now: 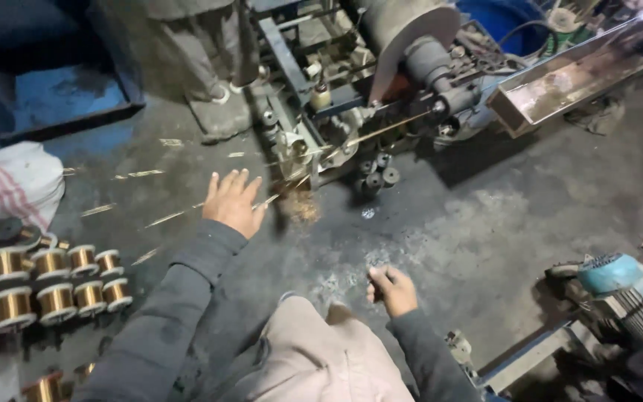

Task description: The person is threading and connecting thin metal wires into a wire-processing machine.

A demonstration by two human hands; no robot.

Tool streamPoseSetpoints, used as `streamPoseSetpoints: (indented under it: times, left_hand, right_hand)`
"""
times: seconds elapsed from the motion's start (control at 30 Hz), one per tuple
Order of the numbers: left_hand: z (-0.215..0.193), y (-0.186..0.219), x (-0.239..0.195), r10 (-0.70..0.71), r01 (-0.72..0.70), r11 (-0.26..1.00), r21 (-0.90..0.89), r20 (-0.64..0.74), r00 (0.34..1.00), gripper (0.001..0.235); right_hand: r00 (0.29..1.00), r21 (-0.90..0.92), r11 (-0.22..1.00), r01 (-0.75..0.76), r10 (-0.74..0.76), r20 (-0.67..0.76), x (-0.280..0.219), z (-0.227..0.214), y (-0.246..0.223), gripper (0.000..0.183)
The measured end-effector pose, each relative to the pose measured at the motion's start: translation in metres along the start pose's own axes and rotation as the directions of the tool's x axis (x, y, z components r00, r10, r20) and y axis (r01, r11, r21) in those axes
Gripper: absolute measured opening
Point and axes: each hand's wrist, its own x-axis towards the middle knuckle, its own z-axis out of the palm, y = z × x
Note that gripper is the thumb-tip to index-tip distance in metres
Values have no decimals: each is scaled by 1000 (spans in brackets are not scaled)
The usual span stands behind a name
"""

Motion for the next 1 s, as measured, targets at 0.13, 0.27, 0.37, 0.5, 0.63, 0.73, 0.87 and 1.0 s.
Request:
streamPoseSetpoints:
  times: [0.13,0.27,0.37,0.5,0.63,0.73,0.87,1.0]
  left_hand:
    - [44,21,50,-31,23,998,61,151,988,67]
    - [88,39,92,-50,38,998,53,245,968,59]
    - [97,51,112,-25,22,1000,15,264,964,47]
    - [75,92,136,123,-110,983,-149,83,989,29]
    - [106,137,207,204,-201,956,-215,-8,979,24]
    - [98,162,258,128,-94,985,-142,256,958,30]
    - [91,169,294,5,3,1000,-16,437,899,47]
    - [93,191,318,25,-7,999,-38,511,860,44]
  right_hand:
    - [997,39,999,16,-12,-82,-7,-22,-27,20]
    - [987,51,996,71,-63,-148,27,-57,-42,22]
    - [974,69,993,92,-76,-212,55,-82,-60,22]
    - [944,135,983,125,-76,-320,92,-131,-75,25]
    - [900,164,973,162,-77,-429,115,-149,-120,25]
    - [887,198,961,191,-82,-455,133,-157,-132,24]
    - [852,235,953,191,-42,-522,142,-173,-150,23]
    - [849,290,929,231,-47,-526,203,-234,-136,21]
